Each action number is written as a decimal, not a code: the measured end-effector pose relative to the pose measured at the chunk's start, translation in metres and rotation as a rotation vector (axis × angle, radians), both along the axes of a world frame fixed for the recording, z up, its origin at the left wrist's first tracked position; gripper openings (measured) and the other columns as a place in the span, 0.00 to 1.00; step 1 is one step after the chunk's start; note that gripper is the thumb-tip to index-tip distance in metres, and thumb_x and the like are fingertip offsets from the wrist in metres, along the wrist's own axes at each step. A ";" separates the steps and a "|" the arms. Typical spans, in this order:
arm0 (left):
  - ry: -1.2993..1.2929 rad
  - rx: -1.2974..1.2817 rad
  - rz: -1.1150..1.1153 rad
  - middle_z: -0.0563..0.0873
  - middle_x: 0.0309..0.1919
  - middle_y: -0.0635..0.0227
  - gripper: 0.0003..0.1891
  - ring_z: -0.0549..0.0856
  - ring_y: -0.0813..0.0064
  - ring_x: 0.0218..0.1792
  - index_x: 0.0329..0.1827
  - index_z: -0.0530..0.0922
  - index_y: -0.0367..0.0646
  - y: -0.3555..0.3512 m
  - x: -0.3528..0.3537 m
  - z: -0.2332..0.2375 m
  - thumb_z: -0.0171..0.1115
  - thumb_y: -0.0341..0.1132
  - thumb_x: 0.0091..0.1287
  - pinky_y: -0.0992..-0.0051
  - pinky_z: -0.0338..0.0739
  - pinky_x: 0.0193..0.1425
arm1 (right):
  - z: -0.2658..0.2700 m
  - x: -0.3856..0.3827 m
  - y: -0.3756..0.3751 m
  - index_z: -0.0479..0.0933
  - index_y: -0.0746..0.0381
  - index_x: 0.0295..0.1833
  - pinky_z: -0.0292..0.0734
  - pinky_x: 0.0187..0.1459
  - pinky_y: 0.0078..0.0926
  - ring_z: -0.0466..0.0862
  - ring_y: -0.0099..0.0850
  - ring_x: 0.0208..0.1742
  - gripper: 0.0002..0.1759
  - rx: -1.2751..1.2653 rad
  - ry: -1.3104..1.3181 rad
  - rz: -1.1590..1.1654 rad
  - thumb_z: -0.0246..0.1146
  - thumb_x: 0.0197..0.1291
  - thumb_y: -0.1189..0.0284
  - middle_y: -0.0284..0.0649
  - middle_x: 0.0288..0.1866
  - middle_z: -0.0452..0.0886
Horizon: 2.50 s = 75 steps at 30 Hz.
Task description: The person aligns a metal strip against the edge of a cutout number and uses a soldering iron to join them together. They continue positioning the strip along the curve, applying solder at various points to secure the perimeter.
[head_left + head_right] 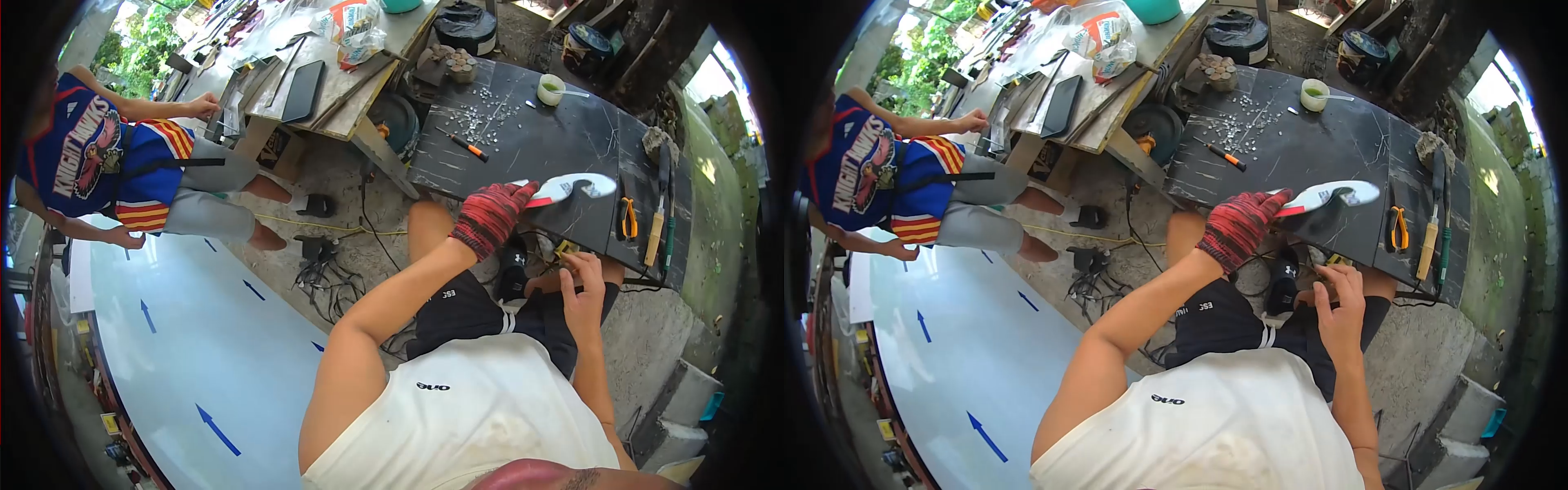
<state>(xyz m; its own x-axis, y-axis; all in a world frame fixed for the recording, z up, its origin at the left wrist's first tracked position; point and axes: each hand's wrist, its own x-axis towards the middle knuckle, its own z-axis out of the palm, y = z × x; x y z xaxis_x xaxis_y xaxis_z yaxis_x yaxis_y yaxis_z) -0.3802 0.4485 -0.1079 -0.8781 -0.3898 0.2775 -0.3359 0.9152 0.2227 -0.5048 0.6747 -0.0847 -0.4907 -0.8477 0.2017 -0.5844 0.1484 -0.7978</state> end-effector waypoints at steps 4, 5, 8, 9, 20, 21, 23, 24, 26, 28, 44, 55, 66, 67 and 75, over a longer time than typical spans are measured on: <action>0.430 0.762 0.193 0.91 0.46 0.57 0.13 0.89 0.57 0.47 0.62 0.82 0.42 0.016 -0.007 -0.020 0.57 0.35 0.80 0.66 0.82 0.56 | 0.018 -0.004 -0.003 0.83 0.66 0.55 0.76 0.54 0.30 0.81 0.36 0.52 0.12 -0.032 -0.045 -0.088 0.66 0.69 0.77 0.43 0.52 0.81; 0.473 0.972 0.294 0.91 0.45 0.57 0.13 0.89 0.60 0.47 0.61 0.83 0.42 0.022 -0.004 -0.021 0.57 0.36 0.81 0.66 0.81 0.55 | 0.019 -0.005 -0.003 0.83 0.66 0.55 0.76 0.52 0.29 0.81 0.34 0.52 0.11 -0.050 -0.023 -0.074 0.65 0.70 0.77 0.42 0.53 0.81; 0.591 1.294 0.418 0.90 0.47 0.59 0.15 0.86 0.66 0.48 0.63 0.81 0.40 0.039 -0.010 -0.061 0.56 0.37 0.82 0.69 0.79 0.55 | 0.020 -0.003 -0.008 0.83 0.66 0.55 0.76 0.52 0.29 0.80 0.34 0.51 0.11 -0.037 -0.020 -0.058 0.65 0.70 0.76 0.42 0.53 0.81; 0.653 1.357 0.498 0.89 0.49 0.56 0.16 0.86 0.62 0.50 0.63 0.81 0.39 0.044 -0.015 -0.080 0.58 0.39 0.81 0.67 0.79 0.56 | 0.020 -0.002 -0.010 0.83 0.66 0.55 0.76 0.52 0.28 0.80 0.34 0.50 0.11 -0.033 -0.020 -0.039 0.65 0.70 0.76 0.42 0.53 0.81; 0.328 1.556 0.387 0.88 0.32 0.57 0.21 0.88 0.64 0.23 0.55 0.80 0.37 0.070 -0.023 -0.109 0.59 0.50 0.80 0.64 0.83 0.33 | 0.024 0.021 -0.043 0.84 0.64 0.57 0.75 0.53 0.31 0.80 0.39 0.52 0.13 0.002 0.012 0.098 0.67 0.68 0.75 0.44 0.53 0.81; 0.192 1.359 0.247 0.88 0.32 0.56 0.22 0.89 0.62 0.26 0.53 0.80 0.37 0.068 -0.020 -0.116 0.60 0.51 0.79 0.64 0.84 0.35 | 0.025 0.022 -0.046 0.83 0.65 0.57 0.75 0.53 0.28 0.80 0.33 0.52 0.12 0.008 0.082 0.134 0.64 0.70 0.76 0.42 0.54 0.80; -0.023 1.215 0.168 0.88 0.31 0.55 0.21 0.90 0.58 0.33 0.52 0.81 0.39 0.055 -0.021 -0.128 0.61 0.52 0.78 0.62 0.84 0.40 | 0.027 0.027 -0.050 0.83 0.65 0.57 0.75 0.53 0.28 0.80 0.33 0.52 0.12 0.022 0.081 0.142 0.65 0.70 0.76 0.43 0.54 0.80; -0.121 1.136 0.121 0.89 0.31 0.55 0.21 0.91 0.56 0.36 0.51 0.82 0.40 0.049 -0.021 -0.133 0.62 0.52 0.77 0.61 0.84 0.42 | 0.027 0.030 -0.052 0.83 0.65 0.57 0.75 0.53 0.28 0.80 0.33 0.52 0.12 0.031 0.072 0.147 0.65 0.70 0.76 0.43 0.54 0.81; -0.541 0.795 0.044 0.90 0.37 0.55 0.20 0.89 0.52 0.42 0.52 0.83 0.44 0.015 0.011 -0.061 0.64 0.53 0.74 0.61 0.83 0.47 | 0.025 0.029 -0.053 0.83 0.66 0.56 0.75 0.53 0.28 0.80 0.34 0.51 0.12 0.037 0.093 0.147 0.65 0.70 0.77 0.43 0.54 0.81; -0.182 0.582 -0.061 0.89 0.42 0.55 0.18 0.90 0.54 0.45 0.56 0.84 0.49 -0.034 0.037 -0.015 0.64 0.51 0.75 0.63 0.84 0.50 | 0.020 0.029 -0.054 0.83 0.66 0.56 0.75 0.52 0.28 0.80 0.34 0.50 0.12 0.092 0.075 0.147 0.65 0.69 0.77 0.43 0.54 0.81; 0.221 0.293 0.330 0.81 0.70 0.60 0.38 0.83 0.54 0.65 0.76 0.74 0.52 -0.366 0.051 0.138 0.44 0.69 0.77 0.61 0.82 0.65 | 0.016 0.038 -0.097 0.84 0.66 0.54 0.75 0.55 0.38 0.79 0.46 0.53 0.14 0.144 -0.023 0.274 0.68 0.62 0.80 0.47 0.51 0.81; 0.812 0.913 0.796 0.86 0.57 0.54 0.19 0.90 0.64 0.35 0.70 0.72 0.46 -0.481 0.080 0.133 0.55 0.43 0.81 0.68 0.91 0.36 | 0.013 0.023 -0.123 0.84 0.67 0.54 0.85 0.40 0.30 0.79 0.41 0.53 0.13 0.190 -0.105 0.294 0.68 0.64 0.81 0.46 0.52 0.80; 0.094 0.164 0.609 0.82 0.64 0.58 0.24 0.91 0.58 0.47 0.67 0.75 0.44 -0.596 0.074 0.041 0.66 0.47 0.75 0.69 0.90 0.39 | 0.000 0.013 -0.134 0.85 0.66 0.53 0.77 0.55 0.38 0.79 0.45 0.54 0.13 0.198 -0.078 0.282 0.69 0.62 0.80 0.46 0.50 0.82; 0.229 0.418 0.683 0.84 0.62 0.59 0.22 0.91 0.58 0.45 0.67 0.75 0.44 -0.585 0.068 0.047 0.66 0.45 0.76 0.69 0.91 0.39 | 0.000 0.012 -0.132 0.85 0.66 0.53 0.75 0.58 0.40 0.80 0.45 0.53 0.13 0.210 -0.098 0.263 0.68 0.62 0.80 0.46 0.50 0.83; 1.191 1.166 0.726 0.90 0.55 0.60 0.16 0.93 0.60 0.37 0.65 0.80 0.39 -0.494 0.058 0.123 0.59 0.37 0.80 0.70 0.91 0.37 | 0.009 0.013 -0.123 0.85 0.66 0.52 0.75 0.57 0.39 0.80 0.46 0.54 0.13 0.201 -0.084 0.261 0.68 0.62 0.80 0.47 0.50 0.83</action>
<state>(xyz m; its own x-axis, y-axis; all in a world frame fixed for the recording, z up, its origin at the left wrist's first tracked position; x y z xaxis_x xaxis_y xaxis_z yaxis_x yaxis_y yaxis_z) -0.3221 -0.0457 0.0149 -0.0225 -0.9943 -0.1046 0.2472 -0.1069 0.9630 -0.4918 0.5515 -0.0757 -0.2595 -0.9657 -0.0142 -0.5570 0.1617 -0.8146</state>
